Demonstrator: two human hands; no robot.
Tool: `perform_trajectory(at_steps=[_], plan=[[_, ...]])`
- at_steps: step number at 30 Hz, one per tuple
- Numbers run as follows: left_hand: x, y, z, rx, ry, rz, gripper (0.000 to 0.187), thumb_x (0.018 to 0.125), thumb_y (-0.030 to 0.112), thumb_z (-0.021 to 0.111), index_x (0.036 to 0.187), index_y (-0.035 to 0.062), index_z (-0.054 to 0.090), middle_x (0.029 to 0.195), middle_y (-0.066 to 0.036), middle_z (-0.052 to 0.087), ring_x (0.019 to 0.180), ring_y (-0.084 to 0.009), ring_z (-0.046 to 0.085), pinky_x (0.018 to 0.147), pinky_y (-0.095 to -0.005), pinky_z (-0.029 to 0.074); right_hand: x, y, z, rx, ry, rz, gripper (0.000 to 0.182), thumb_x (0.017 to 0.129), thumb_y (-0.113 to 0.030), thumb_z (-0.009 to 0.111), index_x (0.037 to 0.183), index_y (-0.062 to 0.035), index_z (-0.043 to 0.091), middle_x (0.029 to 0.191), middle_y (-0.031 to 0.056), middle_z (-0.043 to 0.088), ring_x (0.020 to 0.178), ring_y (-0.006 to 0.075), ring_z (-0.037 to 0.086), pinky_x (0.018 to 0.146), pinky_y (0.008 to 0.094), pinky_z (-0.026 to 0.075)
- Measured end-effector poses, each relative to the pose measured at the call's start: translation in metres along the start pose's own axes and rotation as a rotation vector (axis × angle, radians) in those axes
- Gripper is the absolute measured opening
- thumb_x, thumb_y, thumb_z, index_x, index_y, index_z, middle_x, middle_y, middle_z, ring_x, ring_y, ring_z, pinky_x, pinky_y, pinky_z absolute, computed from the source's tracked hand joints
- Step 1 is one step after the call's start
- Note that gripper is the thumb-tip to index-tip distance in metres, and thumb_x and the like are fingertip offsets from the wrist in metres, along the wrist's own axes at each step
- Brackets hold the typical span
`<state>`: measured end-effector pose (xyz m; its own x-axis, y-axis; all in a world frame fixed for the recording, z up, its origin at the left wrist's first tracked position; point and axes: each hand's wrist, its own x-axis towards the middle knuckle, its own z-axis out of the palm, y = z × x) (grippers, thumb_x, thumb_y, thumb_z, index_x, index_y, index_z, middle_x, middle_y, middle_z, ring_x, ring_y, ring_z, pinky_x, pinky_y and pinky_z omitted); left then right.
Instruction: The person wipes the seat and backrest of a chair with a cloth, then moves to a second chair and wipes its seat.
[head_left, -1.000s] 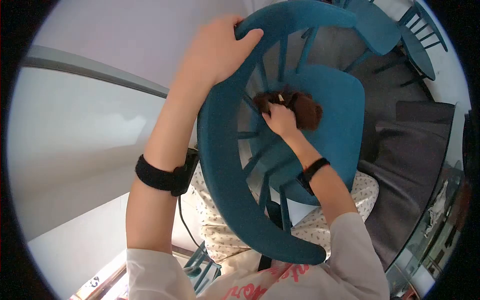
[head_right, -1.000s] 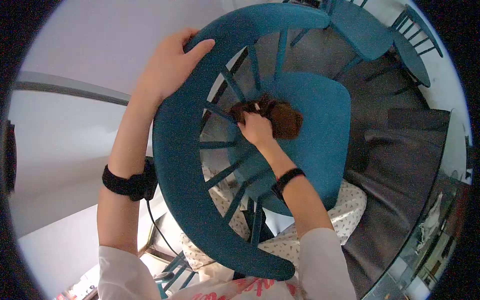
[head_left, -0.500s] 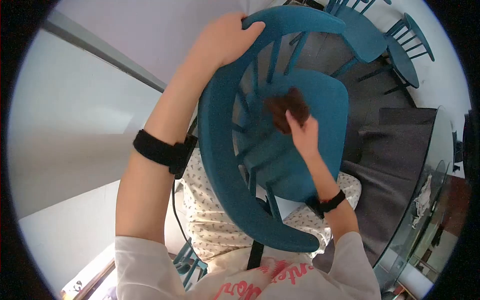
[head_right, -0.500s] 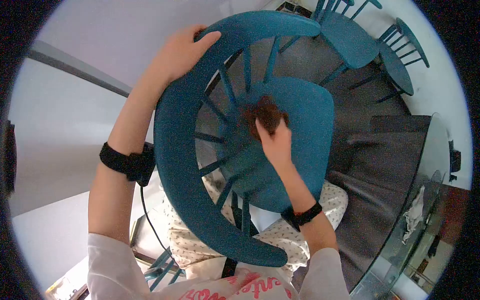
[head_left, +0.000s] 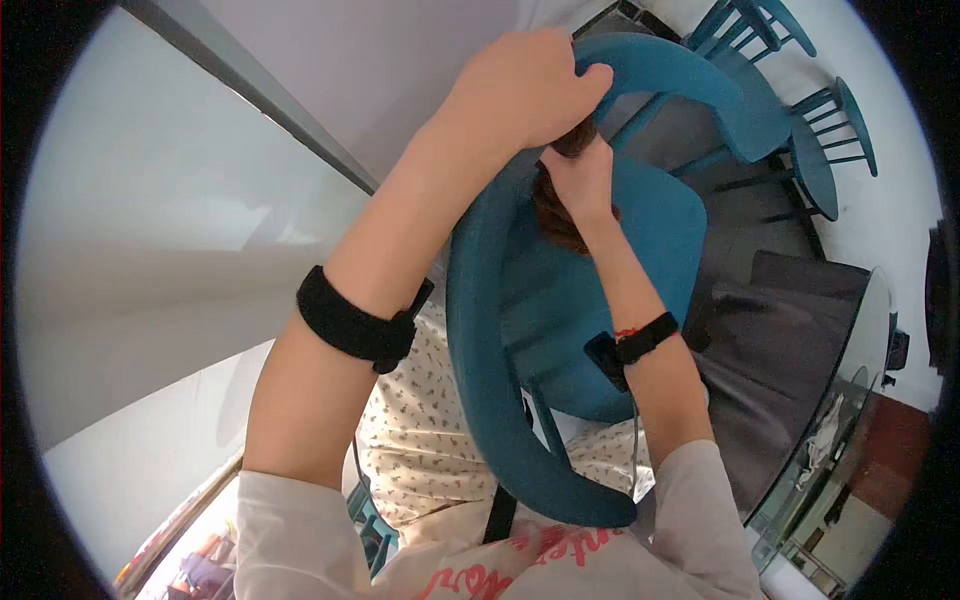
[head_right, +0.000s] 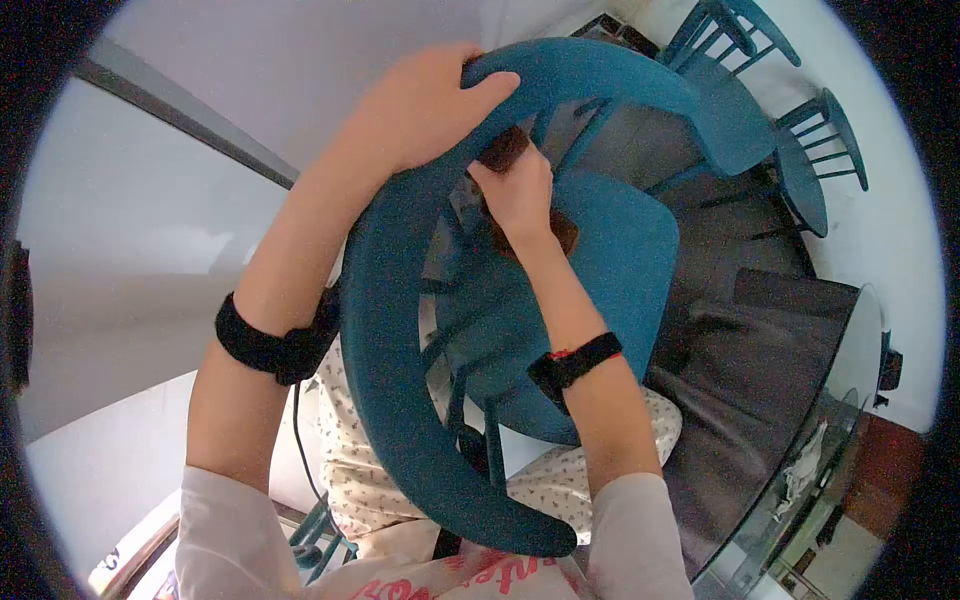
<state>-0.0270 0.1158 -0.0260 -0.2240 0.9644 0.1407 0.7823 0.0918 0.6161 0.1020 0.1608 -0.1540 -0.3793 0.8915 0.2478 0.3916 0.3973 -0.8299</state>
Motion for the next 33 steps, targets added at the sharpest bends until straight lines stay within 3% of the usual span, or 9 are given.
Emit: perform_trajectory(at_steps=[4,9,13,16,18,24,27,31,33], plan=[[-0.004,0.004,-0.003,0.010,0.043,0.003,0.054,0.084,0.044,0.052,0.109,-0.0031,0.060,0.104,-0.025,0.061,0.098,-0.0407,0.058,0.088,-0.0436,0.046,-0.010,0.014,0.011,-0.139,-0.051,0.091,0.039,0.067,-0.032,0.073,0.086,-0.0004,0.059,0.090,0.0205,0.064,0.089,0.0387,0.061,0.076,0.0446,0.048],[-0.003,0.003,-0.001,-0.013,0.067,0.008,0.054,0.083,0.044,0.053,0.108,-0.0033,0.061,0.104,-0.025,0.062,0.098,-0.0401,0.059,0.089,-0.0430,0.046,-0.031,0.059,0.030,-0.525,-0.217,0.254,0.069,0.069,-0.054,0.070,0.115,-0.0051,0.054,0.106,0.0172,0.064,0.097,0.0342,0.062,0.083,0.0411,0.050],[0.001,0.004,-0.001,0.031,0.030,0.001,0.054,0.083,0.044,0.053,0.108,-0.0030,0.061,0.104,-0.025,0.062,0.098,-0.0398,0.059,0.089,-0.0427,0.046,-0.024,0.058,0.023,-0.581,-0.375,0.314,0.080,0.070,-0.057,0.069,0.126,-0.0042,0.047,0.109,0.0163,0.063,0.098,0.0328,0.062,0.083,0.0404,0.051],[-0.001,0.001,0.000,0.035,0.088,0.029,0.054,0.083,0.044,0.053,0.109,-0.0028,0.061,0.105,-0.025,0.062,0.098,-0.0393,0.059,0.089,-0.0424,0.046,-0.032,0.063,0.025,-0.606,-0.411,0.330,0.073,0.073,-0.055,0.067,0.120,-0.0011,0.051,0.120,0.0166,0.057,0.097,0.0339,0.062,0.082,0.0402,0.052],[-0.001,0.004,-0.006,0.071,0.028,0.011,0.053,0.084,0.042,0.054,0.110,-0.0026,0.060,0.106,-0.025,0.062,0.098,-0.0387,0.059,0.089,-0.0422,0.046,-0.036,0.059,0.019,-0.688,-0.526,0.298,0.058,0.078,-0.039,0.068,0.122,-0.0038,0.053,0.136,0.0164,0.042,0.102,0.0349,0.058,0.085,0.0421,0.050],[0.005,-0.005,0.007,0.014,0.145,0.089,0.049,0.081,0.041,0.055,0.106,-0.0011,0.062,0.097,-0.023,0.064,0.092,-0.0371,0.062,0.083,-0.0440,0.049,-0.090,0.070,-0.009,-0.743,-0.484,0.017,0.029,0.078,-0.026,0.067,0.097,-0.0050,0.064,0.129,0.0112,0.043,0.082,0.0337,0.062,0.071,0.0423,0.053],[0.006,-0.008,0.008,-0.013,0.158,0.103,0.049,0.081,0.040,0.055,0.106,-0.0013,0.062,0.099,-0.024,0.063,0.093,-0.0376,0.062,0.085,-0.0441,0.049,-0.116,0.055,-0.035,-0.758,-0.648,0.035,0.027,0.077,-0.023,0.066,0.100,-0.0078,0.065,0.126,0.0107,0.045,0.081,0.0333,0.062,0.072,0.0425,0.053],[0.004,-0.004,0.004,0.002,0.118,0.072,0.049,0.081,0.040,0.054,0.104,-0.0020,0.063,0.097,-0.024,0.064,0.092,-0.0378,0.062,0.084,-0.0440,0.049,-0.165,0.061,-0.071,-0.608,-0.648,0.022,0.028,0.079,-0.024,0.065,0.102,-0.0078,0.065,0.123,0.0093,0.047,0.081,0.0326,0.062,0.073,0.0430,0.052],[0.004,-0.002,0.002,0.014,0.115,0.066,0.049,0.081,0.041,0.053,0.100,-0.0027,0.064,0.093,-0.024,0.064,0.089,-0.0382,0.063,0.083,-0.0442,0.050,-0.179,0.055,-0.089,-0.581,-0.618,0.150,0.028,0.081,-0.025,0.064,0.103,-0.0083,0.064,0.122,0.0077,0.048,0.082,0.0316,0.062,0.071,0.0422,0.053]])
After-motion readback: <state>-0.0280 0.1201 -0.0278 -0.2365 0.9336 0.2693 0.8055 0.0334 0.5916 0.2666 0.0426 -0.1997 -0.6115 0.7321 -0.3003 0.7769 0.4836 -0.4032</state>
